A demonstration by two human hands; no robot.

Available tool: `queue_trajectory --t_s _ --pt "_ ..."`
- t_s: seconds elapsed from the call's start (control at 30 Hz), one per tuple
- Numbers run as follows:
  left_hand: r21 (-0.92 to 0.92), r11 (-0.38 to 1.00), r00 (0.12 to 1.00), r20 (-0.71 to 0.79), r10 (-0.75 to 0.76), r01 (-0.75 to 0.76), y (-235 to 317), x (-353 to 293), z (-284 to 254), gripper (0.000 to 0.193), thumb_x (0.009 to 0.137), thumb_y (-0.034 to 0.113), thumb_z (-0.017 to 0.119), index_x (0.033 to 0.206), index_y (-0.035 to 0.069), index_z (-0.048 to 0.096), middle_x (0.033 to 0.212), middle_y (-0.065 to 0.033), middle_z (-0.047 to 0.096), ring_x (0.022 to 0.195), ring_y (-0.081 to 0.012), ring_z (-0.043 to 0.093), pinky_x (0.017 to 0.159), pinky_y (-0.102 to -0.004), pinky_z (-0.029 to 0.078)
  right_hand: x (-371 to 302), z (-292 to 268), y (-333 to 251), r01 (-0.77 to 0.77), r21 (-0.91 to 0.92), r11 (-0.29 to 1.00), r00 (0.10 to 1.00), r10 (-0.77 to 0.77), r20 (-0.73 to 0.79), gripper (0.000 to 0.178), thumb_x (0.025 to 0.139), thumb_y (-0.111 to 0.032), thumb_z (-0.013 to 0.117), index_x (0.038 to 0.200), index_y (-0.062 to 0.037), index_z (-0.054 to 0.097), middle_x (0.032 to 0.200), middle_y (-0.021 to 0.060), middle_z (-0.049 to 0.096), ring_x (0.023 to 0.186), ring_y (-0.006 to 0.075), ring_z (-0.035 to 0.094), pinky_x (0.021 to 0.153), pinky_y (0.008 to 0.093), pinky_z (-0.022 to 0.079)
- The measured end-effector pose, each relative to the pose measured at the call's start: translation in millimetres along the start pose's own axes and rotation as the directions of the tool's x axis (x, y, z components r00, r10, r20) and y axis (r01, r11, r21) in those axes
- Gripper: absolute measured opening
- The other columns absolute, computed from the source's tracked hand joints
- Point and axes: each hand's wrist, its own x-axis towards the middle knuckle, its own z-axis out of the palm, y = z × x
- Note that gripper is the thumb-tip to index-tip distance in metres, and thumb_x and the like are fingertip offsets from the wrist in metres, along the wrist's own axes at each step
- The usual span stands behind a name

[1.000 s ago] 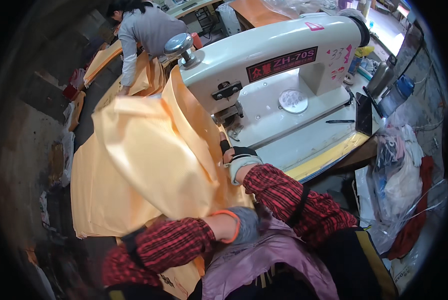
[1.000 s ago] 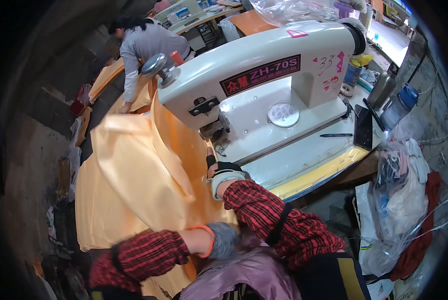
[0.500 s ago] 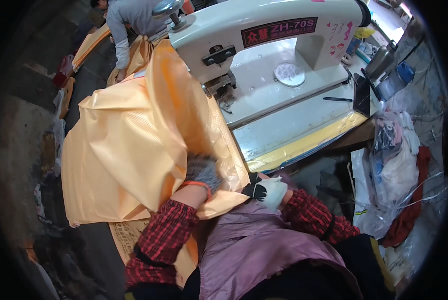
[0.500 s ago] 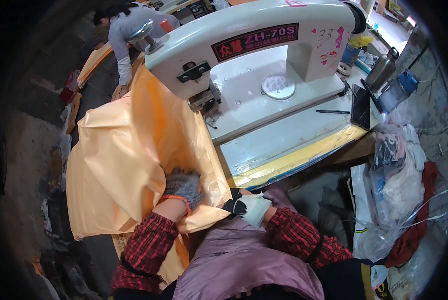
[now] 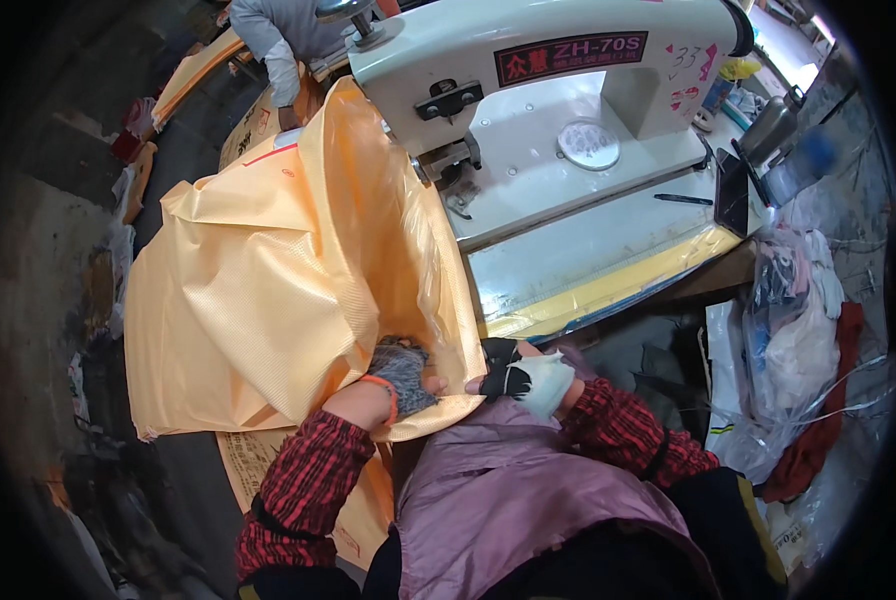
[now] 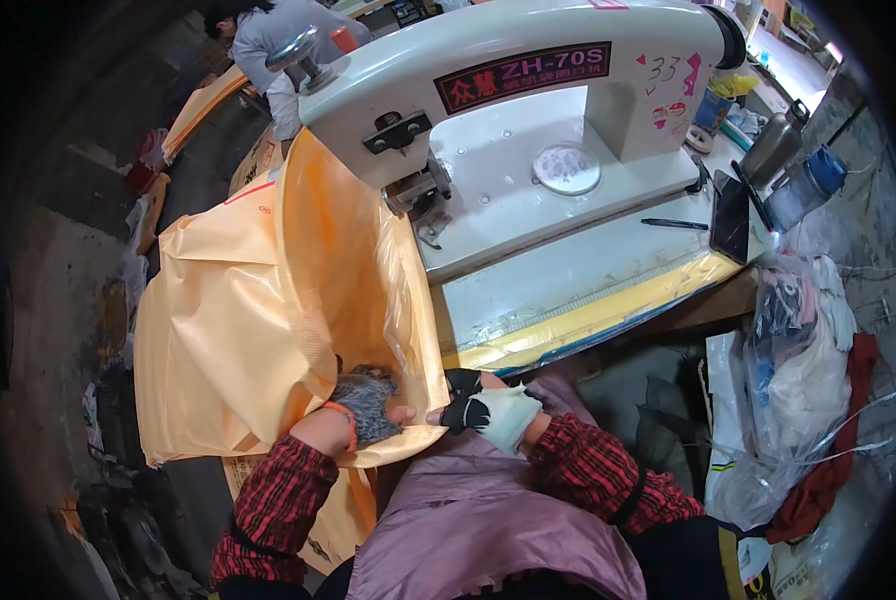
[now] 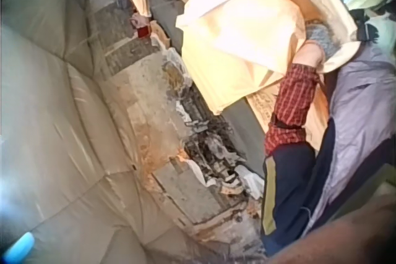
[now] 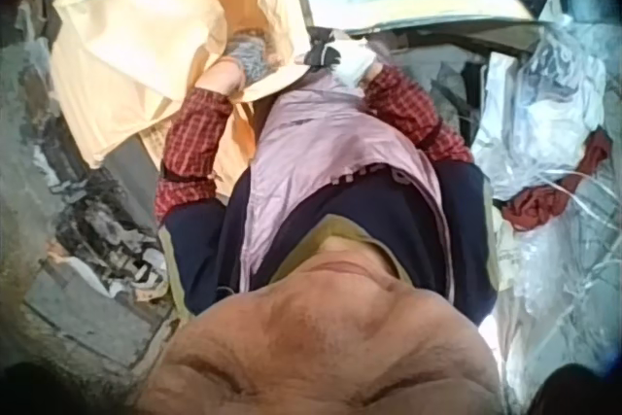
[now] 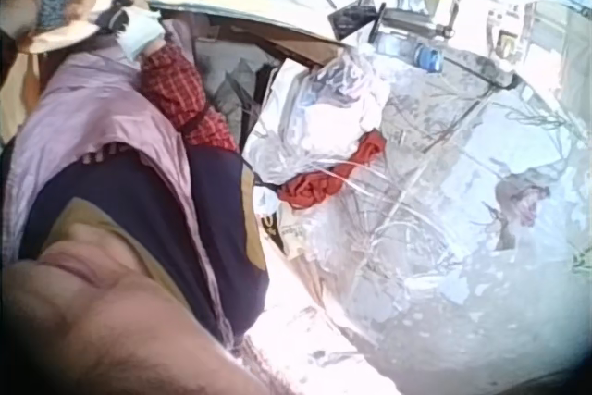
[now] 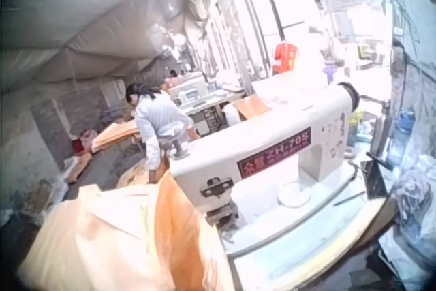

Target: The recorder is using a sewing machine to sew or finish plastic/composite bags.

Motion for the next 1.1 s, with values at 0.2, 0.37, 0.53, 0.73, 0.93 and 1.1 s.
queue_trajectory --t_s 0.2,0.37,0.53,0.73,0.93,1.1 --pt "-0.303 0.943 0.826 -0.561 -0.059 -0.138 10.4 -2.4 -12.5 0.039 0.072 0.027 0.069 0.106 0.011 0.061 0.127 -0.0182 0.045 0.122 -0.0375 0.036 0.101 -0.0508 0.023 -2.5 4.6 -9.7 0.004 -0.025 1.0 1.0 -0.005 -0.028 0.024 0.076 -0.016 0.07 0.092 -0.0009 0.061 0.081 0.0018 0.062 0.075 0.0087 0.055 0.068 0.0235 0.045" --pt "-0.138 0.99 0.883 -0.466 -0.056 -0.01 14.5 11.7 -31.7 0.022 0.061 0.02 0.074 0.079 0.015 0.063 0.111 -0.0116 0.046 0.111 -0.0353 0.037 0.097 -0.0598 0.016 -0.2 -1.0 -10.7 0.05 -0.185 0.981 0.998 -0.041 0.054 0.027 0.076 -0.017 0.07 0.096 -0.0014 0.061 0.082 0.002 0.062 0.076 0.0089 0.055 0.069 0.0234 0.045" --pt "-0.083 0.985 0.629 -0.777 0.031 -0.15 5.6 17.0 -32.5 0.03 0.058 0.017 0.079 0.068 0.005 0.053 0.071 -0.0073 0.046 0.07 -0.0228 0.048 0.061 -0.0358 0.039 -4.0 -0.3 -14.9 0.016 -0.107 0.994 1.0 -0.015 0.011 0.027 0.076 -0.018 0.07 0.096 -0.0021 0.061 0.08 0.0006 0.06 0.072 0.008 0.053 0.067 0.0235 0.044" --pt "-0.897 0.373 0.762 -0.409 -0.502 -0.237 18.2 62.5 23.2 0.025 0.071 0.014 0.072 0.081 0.002 0.053 0.072 -0.0073 0.057 0.062 -0.0181 0.057 0.057 -0.0283 0.047 0.6 6.5 -14.1 0.148 -0.105 0.983 0.988 -0.142 0.056 0.036 0.074 -0.015 0.072 0.104 -0.0023 0.057 0.084 0.0001 0.059 0.072 0.0072 0.052 0.068 0.0222 0.044" --pt "-0.918 -0.378 0.991 -0.088 -0.105 -0.122 40.6 31.1 -8.3 0.025 0.083 0.009 0.061 0.105 0.001 0.052 0.083 -0.0131 0.063 0.073 -0.0241 0.064 0.067 -0.0315 0.053 1.5 -29.4 -0.9 0.189 0.133 0.973 0.975 -0.202 0.093 0.037 0.085 -0.003 0.055 0.121 0.0024 0.045 0.102 0.0087 0.061 0.091 0.0138 0.06 0.083 0.0271 0.048" --pt "-0.66 0.69 0.845 -0.518 -0.131 -0.298 30.0 34.5 17.9 0.019 0.083 0.012 0.062 0.097 -0.002 0.061 0.086 -0.0046 0.063 0.08 -0.0122 0.058 0.072 -0.0247 0.046 22.5 -22.1 -27.8 0.094 0.194 0.976 0.977 -0.053 -0.207 0.033 0.088 -0.005 0.052 0.119 0.0026 0.044 0.106 0.0138 0.062 0.096 0.0243 0.061 0.081 0.0292 0.051"
